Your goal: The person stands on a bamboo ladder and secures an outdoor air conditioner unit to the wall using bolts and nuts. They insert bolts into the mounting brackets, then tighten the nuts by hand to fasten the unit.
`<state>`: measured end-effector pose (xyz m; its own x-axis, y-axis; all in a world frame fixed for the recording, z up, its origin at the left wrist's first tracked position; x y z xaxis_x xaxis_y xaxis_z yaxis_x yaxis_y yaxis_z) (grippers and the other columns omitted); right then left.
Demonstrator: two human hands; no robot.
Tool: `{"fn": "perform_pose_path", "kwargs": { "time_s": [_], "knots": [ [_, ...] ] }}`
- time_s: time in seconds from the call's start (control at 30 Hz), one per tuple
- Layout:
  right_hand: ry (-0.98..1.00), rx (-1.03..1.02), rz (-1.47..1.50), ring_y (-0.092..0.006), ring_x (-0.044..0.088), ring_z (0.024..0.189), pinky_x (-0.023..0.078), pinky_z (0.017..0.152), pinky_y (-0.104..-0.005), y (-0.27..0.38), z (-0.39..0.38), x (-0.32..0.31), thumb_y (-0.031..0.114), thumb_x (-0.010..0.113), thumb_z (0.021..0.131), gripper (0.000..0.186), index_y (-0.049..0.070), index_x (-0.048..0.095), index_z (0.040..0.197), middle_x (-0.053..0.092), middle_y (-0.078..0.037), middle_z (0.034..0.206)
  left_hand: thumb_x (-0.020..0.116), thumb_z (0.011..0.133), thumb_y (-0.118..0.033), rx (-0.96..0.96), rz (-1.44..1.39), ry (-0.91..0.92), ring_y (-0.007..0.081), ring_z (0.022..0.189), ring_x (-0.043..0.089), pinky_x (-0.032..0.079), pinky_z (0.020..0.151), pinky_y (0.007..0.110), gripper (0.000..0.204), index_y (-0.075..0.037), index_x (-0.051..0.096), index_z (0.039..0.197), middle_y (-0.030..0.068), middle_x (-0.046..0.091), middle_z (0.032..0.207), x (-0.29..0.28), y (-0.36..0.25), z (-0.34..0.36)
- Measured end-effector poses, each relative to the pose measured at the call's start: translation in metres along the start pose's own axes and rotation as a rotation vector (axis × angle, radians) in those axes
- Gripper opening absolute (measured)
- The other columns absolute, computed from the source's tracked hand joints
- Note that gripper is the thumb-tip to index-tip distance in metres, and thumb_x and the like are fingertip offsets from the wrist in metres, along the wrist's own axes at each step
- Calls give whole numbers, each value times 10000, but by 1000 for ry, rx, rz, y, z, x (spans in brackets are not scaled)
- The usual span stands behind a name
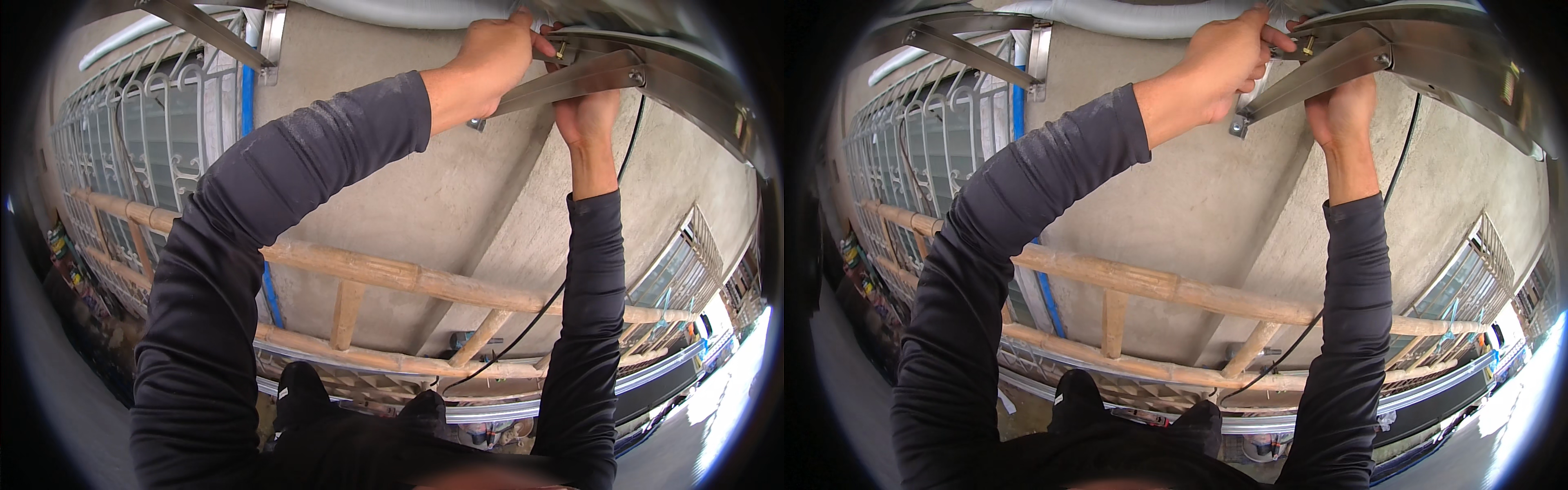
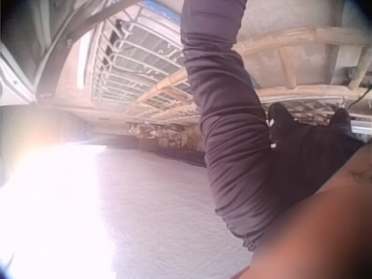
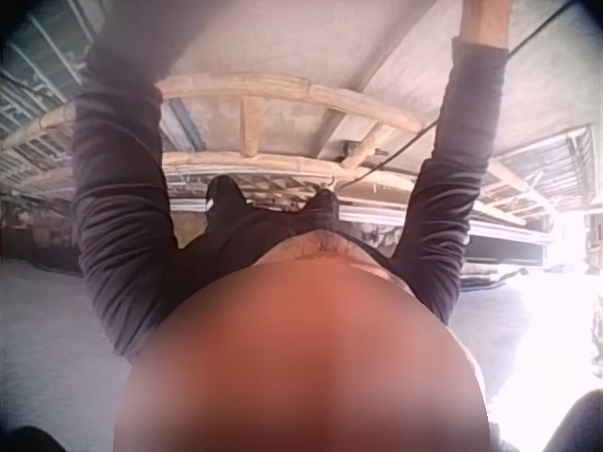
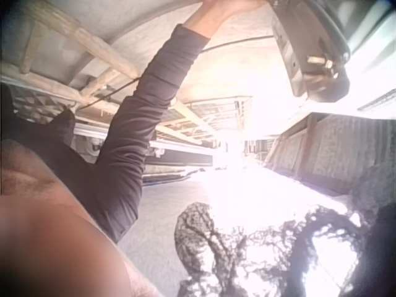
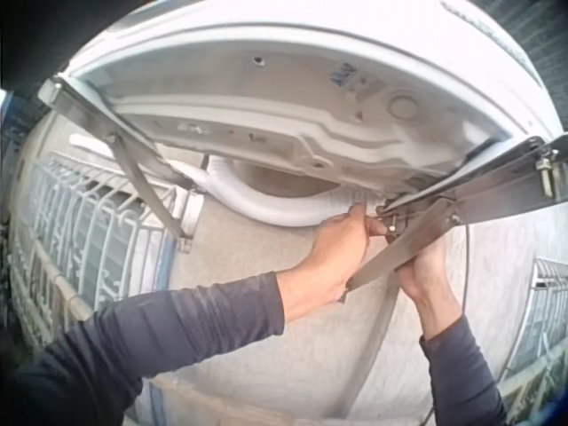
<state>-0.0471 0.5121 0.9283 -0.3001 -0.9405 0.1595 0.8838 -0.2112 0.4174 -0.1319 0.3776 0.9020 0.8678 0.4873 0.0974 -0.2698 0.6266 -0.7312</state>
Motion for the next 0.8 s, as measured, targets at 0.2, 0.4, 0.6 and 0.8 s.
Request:
{"fn": "perform_pose_path", "kwargs": {
  "time_s": [0.2, 0.4, 0.6, 0.8],
  "knots": [
    [46, -50, -13, -281, 589, 1246, 421, 1101, -413, 6, -7, 12, 380, 442, 1090, 466, 14, 543, 1361, 633, -158, 1343, 304, 1109, -504, -43, -30, 136, 106, 655, 352, 312, 573, 284, 593, -3, 620, 1133, -1, 453, 750, 6, 10, 4],
    [24, -43, -28, -310, 564, 1299, 392, 1149, -442, 7, -9, 14, 388, 435, 1087, 490, 14, 518, 1393, 608, -170, 1372, 284, 1106, -538, -1, -74, 126, 89, 615, 298, 265, 544, 277, 643, 4, 627, 1152, -41, 369, 676, 4, 16, 11],
    [73, -63, 13, -234, 597, 1201, 461, 1019, -368, 7, -8, 16, 367, 433, 1095, 433, 35, 565, 1339, 656, -139, 1317, 339, 1106, -499, -60, -247, 28, 82, 460, 256, 203, 430, 288, 561, -44, 658, 1033, -67, 336, 598, 0, 18, 17],
    [70, -54, -40, -277, 563, 1292, 395, 1130, -429, 6, -9, 16, 390, 436, 1083, 478, 36, 528, 1391, 619, -155, 1364, 263, 1105, -541, -46, -136, 143, 101, 652, 300, 316, 598, 283, 698, -13, 713, 1028, -24, 375, 727, 2, 11, 12]
  ]
}}
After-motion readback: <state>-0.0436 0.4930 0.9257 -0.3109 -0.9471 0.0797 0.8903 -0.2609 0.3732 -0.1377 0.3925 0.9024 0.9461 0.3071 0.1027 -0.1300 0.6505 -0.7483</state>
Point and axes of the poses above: each hand's wrist, its own z-axis towards the middle knuckle, its own x-axis out of the palm, y = z × x, the point moved 7 cm from there along z, towards the middle knuckle
